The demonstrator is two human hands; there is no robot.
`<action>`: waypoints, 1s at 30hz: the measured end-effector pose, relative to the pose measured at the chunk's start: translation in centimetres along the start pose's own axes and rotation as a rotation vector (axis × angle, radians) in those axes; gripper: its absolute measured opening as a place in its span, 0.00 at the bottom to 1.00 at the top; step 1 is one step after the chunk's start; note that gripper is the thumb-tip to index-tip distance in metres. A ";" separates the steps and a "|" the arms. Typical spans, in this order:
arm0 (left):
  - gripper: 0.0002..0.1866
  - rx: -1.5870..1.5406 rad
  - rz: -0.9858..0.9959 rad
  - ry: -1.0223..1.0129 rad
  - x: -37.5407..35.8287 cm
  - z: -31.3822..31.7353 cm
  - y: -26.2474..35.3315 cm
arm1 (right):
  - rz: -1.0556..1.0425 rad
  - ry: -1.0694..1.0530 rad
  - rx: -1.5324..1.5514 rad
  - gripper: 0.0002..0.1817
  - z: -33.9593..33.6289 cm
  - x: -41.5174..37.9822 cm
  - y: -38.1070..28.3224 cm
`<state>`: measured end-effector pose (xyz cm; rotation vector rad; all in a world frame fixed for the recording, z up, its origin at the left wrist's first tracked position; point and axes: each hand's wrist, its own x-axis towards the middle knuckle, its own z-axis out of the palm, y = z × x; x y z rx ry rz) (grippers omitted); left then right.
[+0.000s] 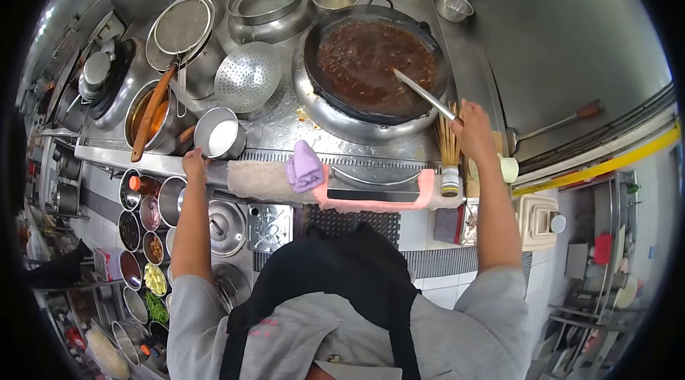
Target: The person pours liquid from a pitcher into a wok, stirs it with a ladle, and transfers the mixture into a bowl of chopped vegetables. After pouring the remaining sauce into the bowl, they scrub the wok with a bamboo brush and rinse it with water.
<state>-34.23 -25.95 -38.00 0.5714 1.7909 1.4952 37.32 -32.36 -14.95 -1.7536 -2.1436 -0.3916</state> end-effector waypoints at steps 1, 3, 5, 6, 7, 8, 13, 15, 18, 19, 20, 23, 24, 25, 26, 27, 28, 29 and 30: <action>0.10 -0.007 0.008 0.024 -0.5 -0.3 0.3 | 0.022 -0.176 0.011 0.29 2.4 0.1 3.2; 0.11 0.240 0.267 0.100 0.3 -1.3 -0.4 | 0.253 -0.512 0.339 0.33 3.0 1.6 3.9; 0.11 0.375 0.592 0.230 -2.6 -1.9 1.0 | 0.663 -0.855 0.981 0.37 0.2 4.7 -0.7; 0.12 0.380 0.687 0.212 -4.1 -2.4 1.7 | 0.679 -0.871 1.179 0.40 0.6 5.6 -1.9; 0.12 0.392 0.776 0.205 -5.7 -2.9 2.6 | 0.727 -0.851 1.296 0.39 1.5 6.5 -2.6; 0.13 0.467 0.711 0.219 -8.3 -3.4 4.3 | 0.778 -0.832 1.415 0.38 2.6 7.4 -2.9; 0.12 0.472 0.592 0.249 -15.7 -5.3 6.1 | 0.801 -0.837 1.409 0.29 3.4 9.3 -5.4; 0.11 0.496 0.626 0.206 -17.6 -5.8 5.4 | 0.768 -0.864 1.343 0.33 2.1 8.5 -4.8; 0.08 0.472 0.561 0.169 -21.0 -5.9 4.3 | 0.762 -0.937 1.286 0.38 -0.7 7.0 -3.4; 0.07 0.470 0.544 0.193 -21.8 -5.9 3.3 | 0.741 -0.956 1.244 0.37 -1.3 6.2 -2.7; 0.07 0.456 0.503 0.193 -23.1 -5.6 2.6 | 0.738 -0.982 1.235 0.37 -2.6 5.5 -2.1; 0.07 0.479 0.444 0.174 -26.1 -5.0 -0.4 | 0.733 -1.016 1.232 0.36 -4.2 4.0 0.3; 0.07 0.502 0.468 0.153 -27.2 -4.5 -1.2 | 0.735 -1.019 1.229 0.36 -4.3 3.8 1.2; 0.07 0.525 0.491 0.132 -28.4 -3.8 -1.9 | 0.741 -0.987 1.194 0.36 -4.2 3.9 1.4; 0.06 0.548 0.512 0.113 -29.2 -3.4 -2.6 | 0.747 -0.958 1.158 0.36 -3.8 4.1 1.4; 0.06 0.537 0.490 0.063 -29.5 -3.2 -3.9 | 0.755 -0.931 1.126 0.36 -3.1 4.3 1.2; 0.06 0.527 0.469 0.015 -29.3 -2.9 -6.0 | 0.684 -0.934 1.109 0.36 -2.2 4.7 0.8; 0.06 0.520 0.447 -0.028 -29.2 -2.7 -7.3 | 0.710 -0.896 1.121 0.36 -1.6 4.4 0.9; 0.05 0.512 0.470 -0.041 -29.2 -2.3 -7.5 | 0.720 -0.869 1.134 0.36 -0.8 4.5 0.5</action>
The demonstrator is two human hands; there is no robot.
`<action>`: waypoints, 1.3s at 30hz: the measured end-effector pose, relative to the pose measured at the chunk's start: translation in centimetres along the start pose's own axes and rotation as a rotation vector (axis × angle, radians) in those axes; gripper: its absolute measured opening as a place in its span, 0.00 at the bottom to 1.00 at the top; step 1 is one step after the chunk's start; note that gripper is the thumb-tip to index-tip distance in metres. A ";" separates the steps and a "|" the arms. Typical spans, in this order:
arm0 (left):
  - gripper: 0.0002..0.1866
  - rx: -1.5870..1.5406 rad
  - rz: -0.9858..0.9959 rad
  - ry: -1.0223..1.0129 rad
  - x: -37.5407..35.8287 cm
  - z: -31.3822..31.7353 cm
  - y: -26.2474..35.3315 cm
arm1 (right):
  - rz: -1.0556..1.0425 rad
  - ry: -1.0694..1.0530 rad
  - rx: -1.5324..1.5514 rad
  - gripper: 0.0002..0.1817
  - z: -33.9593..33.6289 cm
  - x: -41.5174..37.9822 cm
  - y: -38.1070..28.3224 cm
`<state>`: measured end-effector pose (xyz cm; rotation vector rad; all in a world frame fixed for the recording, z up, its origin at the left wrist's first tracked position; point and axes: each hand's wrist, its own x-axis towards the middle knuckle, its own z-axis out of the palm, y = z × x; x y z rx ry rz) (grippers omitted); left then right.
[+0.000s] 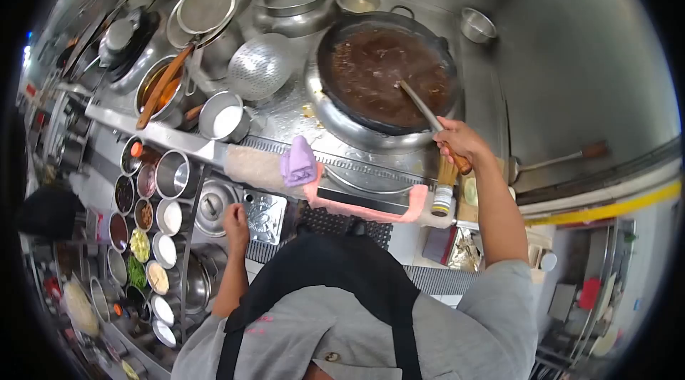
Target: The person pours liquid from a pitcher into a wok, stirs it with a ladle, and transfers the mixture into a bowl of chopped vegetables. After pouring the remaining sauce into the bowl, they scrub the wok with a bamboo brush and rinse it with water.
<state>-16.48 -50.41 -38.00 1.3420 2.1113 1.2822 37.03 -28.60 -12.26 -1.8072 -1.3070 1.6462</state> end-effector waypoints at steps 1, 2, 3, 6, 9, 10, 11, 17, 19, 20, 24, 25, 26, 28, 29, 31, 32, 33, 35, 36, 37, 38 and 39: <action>0.05 0.000 0.011 0.014 0.1 0.3 0.2 | -0.014 -0.005 0.008 0.36 1.2 1.3 -0.5; 0.05 0.016 -0.010 -0.007 0.3 0.4 -0.9 | -0.018 -0.044 0.033 0.35 1.5 0.8 -0.8; 0.05 0.034 -0.034 -0.022 0.9 0.0 -1.8 | -0.011 -0.103 0.011 0.35 1.6 0.1 -1.2; 0.06 0.055 -0.114 0.052 1.7 -1.9 -0.4 | -0.005 -0.192 -0.011 0.35 -0.6 -2.3 -0.2; 0.06 0.023 -0.190 0.096 1.2 -3.2 -0.7 | 0.066 -0.105 0.009 0.36 -2.3 -3.5 0.8; 0.06 0.003 -0.215 0.102 1.0 -3.2 -1.1 | 0.063 -0.082 -0.006 0.36 -2.8 -3.2 1.0; 0.06 -0.019 -0.235 0.103 0.9 -3.0 -1.3 | 0.060 -0.053 -0.016 0.36 -3.2 -3.1 1.4; 0.06 -0.137 -0.223 -0.100 0.3 0.6 -3.9 | -0.003 -0.082 0.012 0.32 0.4 2.1 -0.7; 0.09 -0.031 -0.281 -0.210 -0.4 1.8 -5.2 | 0.041 -0.035 0.005 0.35 1.1 2.1 -0.9; 0.10 0.095 -0.198 -0.208 -1.3 3.1 -8.8 | 0.049 -0.045 0.038 0.35 1.1 1.5 -0.7; 0.12 0.287 -0.161 -0.462 -5.8 3.2 -13.8 | 0.012 -0.054 -0.152 0.31 0.5 -2.1 0.0; 0.12 0.340 -0.239 -0.517 -7.1 2.7 -14.0 | -0.042 -0.017 -0.244 0.31 0.5 -3.2 0.4; 0.13 0.396 -0.319 -0.573 -8.4 2.0 -14.0 | -0.093 0.020 -0.336 0.31 0.5 -4.3 0.7; 0.13 0.403 0.094 -0.679 -10.9 0.0 -15.2 | -0.124 0.170 -0.566 0.32 0.5 -6.7 0.2; 0.12 0.502 0.058 -0.820 -11.6 -0.8 -15.3 | -0.136 0.247 -0.681 0.33 0.5 -7.6 0.2; 0.12 0.471 -0.137 -0.849 -14.0 -1.5 -17.4 | -0.299 0.383 -0.824 0.36 -1.2 -7.6 2.3; 0.11 0.342 -0.290 -0.735 -15.7 -1.2 -20.3 | -0.379 0.441 -0.857 0.37 -2.5 -7.2 4.0; 0.11 0.212 -0.440 -0.617 -16.3 -0.9 -21.6 | -0.461 0.498 -0.889 0.38 -3.2 -7.0 5.0; 0.11 0.257 -0.475 -0.661 -15.1 -1.6 -18.2 | -0.418 0.512 -0.851 0.38 -3.0 -7.9 3.9; 0.11 0.278 -0.495 -0.681 -14.2 -1.5 -16.8 | -0.462 0.547 -0.877 0.38 -3.2 -7.6 4.2; 0.12 0.405 -0.233 -0.735 -13.3 -1.0 -16.9 | -0.509 0.581 -0.904 0.39 -3.4 -7.3 4.4; 0.12 0.527 0.032 -0.779 -12.4 -0.8 -16.9 | -0.469 0.598 -0.938 0.39 -3.6 -7.0 4.4; 0.12 0.474 -0.017 -0.757 -11.1 -0.3 -15.8 | -0.431 0.614 -0.973 0.40 -3.9 -6.5 4.4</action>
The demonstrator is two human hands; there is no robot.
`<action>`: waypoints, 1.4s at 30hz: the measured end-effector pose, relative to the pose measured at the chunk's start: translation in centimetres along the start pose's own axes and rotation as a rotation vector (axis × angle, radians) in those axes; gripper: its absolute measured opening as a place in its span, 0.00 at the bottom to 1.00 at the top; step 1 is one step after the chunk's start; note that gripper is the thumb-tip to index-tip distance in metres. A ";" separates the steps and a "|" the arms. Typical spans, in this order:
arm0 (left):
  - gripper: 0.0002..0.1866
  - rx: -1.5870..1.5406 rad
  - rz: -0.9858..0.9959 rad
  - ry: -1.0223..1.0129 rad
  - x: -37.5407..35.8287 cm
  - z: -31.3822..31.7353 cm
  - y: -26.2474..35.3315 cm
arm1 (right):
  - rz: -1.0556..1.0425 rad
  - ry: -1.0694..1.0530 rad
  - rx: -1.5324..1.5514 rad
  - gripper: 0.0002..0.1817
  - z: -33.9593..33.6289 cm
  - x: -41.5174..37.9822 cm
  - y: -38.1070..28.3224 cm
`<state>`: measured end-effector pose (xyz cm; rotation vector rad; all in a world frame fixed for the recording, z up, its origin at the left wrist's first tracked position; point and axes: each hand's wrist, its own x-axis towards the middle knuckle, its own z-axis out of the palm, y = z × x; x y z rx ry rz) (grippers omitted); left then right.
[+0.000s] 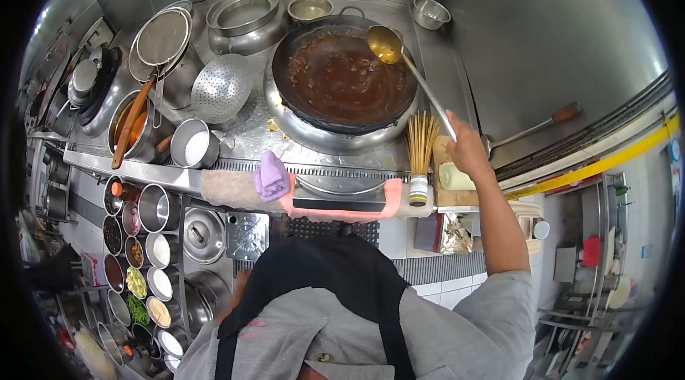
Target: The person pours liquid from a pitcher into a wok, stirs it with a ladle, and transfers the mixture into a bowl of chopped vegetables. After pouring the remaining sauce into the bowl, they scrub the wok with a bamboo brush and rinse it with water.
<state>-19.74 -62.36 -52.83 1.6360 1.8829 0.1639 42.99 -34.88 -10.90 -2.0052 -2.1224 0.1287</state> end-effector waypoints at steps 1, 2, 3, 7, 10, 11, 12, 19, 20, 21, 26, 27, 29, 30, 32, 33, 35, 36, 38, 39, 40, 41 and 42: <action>0.13 -0.067 -0.027 0.014 1.1 -0.8 1.0 | 0.023 -0.009 -0.043 0.40 0.1 0.2 0.2; 0.12 -0.281 -0.154 0.043 2.1 -1.2 1.7 | 0.026 -0.008 -0.062 0.40 0.2 0.3 0.2; 0.12 -0.498 -0.275 0.100 3.1 -1.5 2.3 | 0.027 -0.009 -0.080 0.39 0.3 0.2 0.2; 0.10 -0.657 -0.242 0.235 6.1 -3.2 3.0 | 0.005 -0.102 -0.105 0.36 1.2 -1.2 0.6; 0.08 -0.730 -0.197 0.264 6.1 -5.8 5.2 | 0.373 -0.477 0.435 0.37 -1.9 -1.0 -4.5; 0.07 -0.752 -0.211 0.262 6.2 -6.1 5.5 | 0.377 -0.505 0.574 0.36 -2.5 -0.8 -5.7; 0.07 -0.722 -0.219 0.248 6.0 -6.2 6.0 | 0.404 -0.541 0.691 0.37 -2.0 0.0 -5.2; 0.13 -0.487 -0.247 0.142 4.8 -2.0 4.5 | 0.394 -0.579 0.905 0.35 3.1 8.9 -5.3; 0.13 -0.349 -0.197 0.147 4.2 -1.4 4.2 | 0.371 -0.575 0.913 0.34 4.1 10.0 -5.2; 0.13 -0.349 -0.200 0.091 3.0 -2.2 5.2 | 0.393 -0.580 0.958 0.35 5.0 10.8 -5.2; 0.14 -0.222 -0.248 0.048 -0.5 0.6 2.5 | 0.408 -0.696 1.050 0.38 4.5 10.7 -6.7; 0.14 -0.195 -0.276 0.027 -1.3 0.7 2.1 | 0.399 -0.740 1.037 0.38 3.4 10.0 -6.8; 0.14 -0.208 -0.330 0.044 -3.0 2.2 0.3 | 0.397 -0.758 1.028 0.38 2.9 9.4 -5.3; 0.14 -0.250 -0.355 0.081 -3.5 3.9 -1.3 | 0.395 -0.767 1.022 0.38 2.6 9.5 -5.0; 0.14 -0.280 -0.399 0.061 -3.8 3.5 -1.1 | 0.402 -0.715 1.023 0.36 2.8 10.1 -5.2; 0.14 -0.270 -0.420 0.006 -4.2 2.0 -0.1 | 0.379 -0.705 1.021 0.35 3.8 11.3 -4.9; 0.14 -0.255 -0.417 -0.048 -4.0 0.2 1.3 | 0.389 -0.676 1.030 0.33 4.2 12.7 -6.4; 0.14 -0.250 -0.394 -0.046 -3.6 0.1 1.5 | 0.393 -0.676 1.046 0.34 4.3 13.1 -7.4; 0.14 -0.253 -0.393 -0.048 -3.1 -0.5 2.0 | 0.408 -0.677 1.076 0.34 4.5 13.4 -8.6; 0.14 -0.263 -0.413 -0.053 -2.5 -1.0 2.9 | 0.394 -0.704 1.093 0.35 4.8 13.3 -8.4; 0.14 -0.272 -0.433 -0.060 -2.2 -1.7 3.9 | 0.396 -0.725 1.085 0.35 4.3 12.8 -8.9; 0.14 -0.253 -0.412 -0.087 -1.5 -1.5 3.6 | 0.398 -0.747 1.077 0.36 3.6 12.1 -9.3; 0.14 -0.246 -0.380 -0.063 -1.2 -1.6 3.8 | 0.400 -0.769 1.068 0.36 2.8 11.3 -9.7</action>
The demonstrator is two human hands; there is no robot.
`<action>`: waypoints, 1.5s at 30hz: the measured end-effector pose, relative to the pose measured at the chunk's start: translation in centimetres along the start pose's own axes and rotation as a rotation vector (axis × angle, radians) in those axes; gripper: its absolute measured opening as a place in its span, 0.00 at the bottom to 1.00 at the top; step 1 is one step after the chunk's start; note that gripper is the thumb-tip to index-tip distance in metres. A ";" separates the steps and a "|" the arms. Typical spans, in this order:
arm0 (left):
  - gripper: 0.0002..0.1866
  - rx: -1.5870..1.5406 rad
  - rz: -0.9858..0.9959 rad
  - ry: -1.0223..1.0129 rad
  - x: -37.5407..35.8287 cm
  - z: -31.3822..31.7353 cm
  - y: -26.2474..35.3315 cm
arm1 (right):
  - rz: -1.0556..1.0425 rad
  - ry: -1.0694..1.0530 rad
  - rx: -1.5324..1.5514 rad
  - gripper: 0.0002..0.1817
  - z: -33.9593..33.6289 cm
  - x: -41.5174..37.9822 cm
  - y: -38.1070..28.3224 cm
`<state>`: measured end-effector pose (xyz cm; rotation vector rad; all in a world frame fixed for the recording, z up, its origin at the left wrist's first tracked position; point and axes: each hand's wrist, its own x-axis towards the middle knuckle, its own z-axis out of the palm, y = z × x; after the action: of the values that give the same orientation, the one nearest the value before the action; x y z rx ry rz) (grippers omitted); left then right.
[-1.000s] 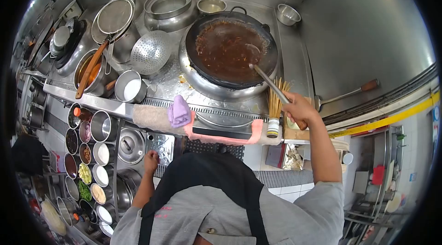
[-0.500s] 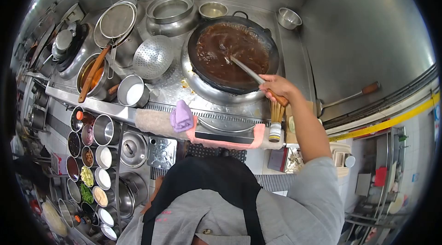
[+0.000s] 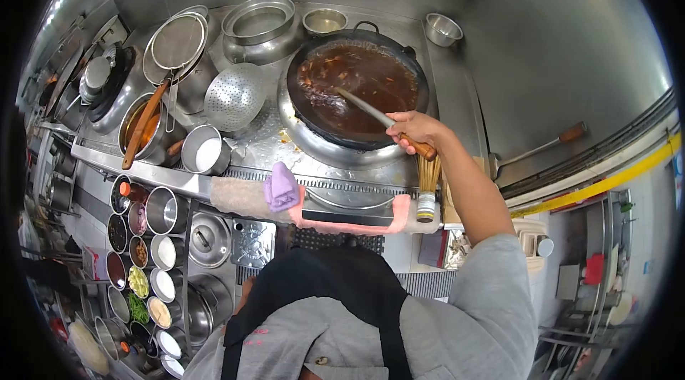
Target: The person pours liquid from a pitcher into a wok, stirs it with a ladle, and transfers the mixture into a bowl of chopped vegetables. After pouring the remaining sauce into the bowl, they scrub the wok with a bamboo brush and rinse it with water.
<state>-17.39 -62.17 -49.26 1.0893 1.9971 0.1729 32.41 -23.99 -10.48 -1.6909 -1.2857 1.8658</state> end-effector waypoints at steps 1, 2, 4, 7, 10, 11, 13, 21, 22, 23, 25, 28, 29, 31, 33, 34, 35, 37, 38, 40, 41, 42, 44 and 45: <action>0.14 0.003 0.036 0.020 0.3 0.0 0.3 | 0.011 -0.035 -0.008 0.37 0.2 -0.9 0.1; 0.13 0.007 0.072 0.040 0.6 -0.1 0.6 | 0.020 -0.046 -0.018 0.37 0.3 -1.9 0.4; 0.12 0.076 0.126 0.039 2.0 -0.1 0.5 | 0.034 -0.071 -0.040 0.37 0.4 -3.9 1.0; 0.12 0.088 0.179 0.051 3.4 0.4 -0.1 | 0.049 -0.081 -0.113 0.37 0.1 -7.1 1.7; 0.13 0.001 0.130 0.016 3.6 0.1 0.7 | 0.108 -0.065 -0.143 0.37 -0.7 -10.0 2.2; 0.13 -0.020 0.107 0.010 3.3 0.1 1.1 | 0.123 -0.060 -0.144 0.37 -1.0 -10.9 2.3; 0.14 -0.034 0.089 -0.004 3.4 0.1 1.4 | 0.146 -0.062 -0.146 0.37 -1.7 -12.5 2.2; 0.14 0.015 0.133 0.036 5.7 2.2 -0.8 | 0.184 0.111 -0.283 0.38 -6.3 -14.0 3.8; 0.14 0.008 0.110 0.029 5.0 1.9 -0.1 | 0.156 0.118 -0.280 0.38 -7.1 -13.0 4.6; 0.14 -0.001 0.086 0.025 4.4 1.6 0.8 | 0.126 0.124 -0.278 0.38 -7.7 -11.9 5.1; 0.13 -0.008 0.052 0.045 4.1 1.8 1.2 | 0.104 0.153 -0.296 0.38 -7.4 -10.1 4.6; 0.13 0.069 0.123 0.025 2.6 1.5 2.1 | 0.040 0.188 -0.250 0.37 -6.3 -5.8 4.5; 0.13 0.078 0.109 0.049 2.4 1.6 2.4 | 0.013 0.196 -0.223 0.37 -5.8 -4.5 4.8; 0.12 0.093 0.079 0.101 2.5 2.6 1.8 | 0.034 0.218 -0.184 0.37 -4.5 -3.4 5.0; 0.13 0.039 0.165 0.123 3.1 3.3 0.0 | 0.023 0.166 -0.173 0.37 -4.6 -3.2 5.5; 0.14 0.011 0.208 0.133 3.1 3.3 -0.3 | 0.034 0.125 -0.184 0.37 -5.0 -4.1 5.6; 0.14 -0.044 0.187 0.134 3.2 3.3 -0.5 | 0.046 0.084 -0.198 0.37 -5.5 -5.5 5.4; 0.14 -0.161 0.142 0.134 2.3 2.7 0.1 | 0.065 0.067 -0.204 0.38 -6.0 -7.3 5.3; 0.13 -0.178 0.112 0.105 1.8 2.4 0.5 | 0.055 0.105 -0.236 0.38 -6.5 -7.1 5.2; 0.12 -0.204 0.053 0.046 1.0 1.9 0.9 | 0.037 0.180 -0.292 0.39 -6.8 -6.3 5.4; 0.10 -0.241 0.091 0.037 0.5 1.7 1.2 | -0.006 0.174 -0.344 0.39 -6.9 -5.2 5.1; 0.10 -0.270 0.075 0.033 0.2 1.6 1.5 | -0.012 0.197 -0.336 0.39 -6.4 -4.0 4.6; 0.09 -0.328 0.047 0.025 -0.2 1.8 1.8 | -0.024 0.246 -0.319 0.39 -4.7 -2.1 3.8; 0.09 -0.335 0.037 0.024 -0.2 1.9 1.9 | -0.030 0.221 -0.307 0.39 -4.1 -2.0 3.8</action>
<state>-14.81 -61.64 -49.45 0.9113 1.8843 0.5221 37.93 -25.88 -11.76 -1.9522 -1.5526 1.4715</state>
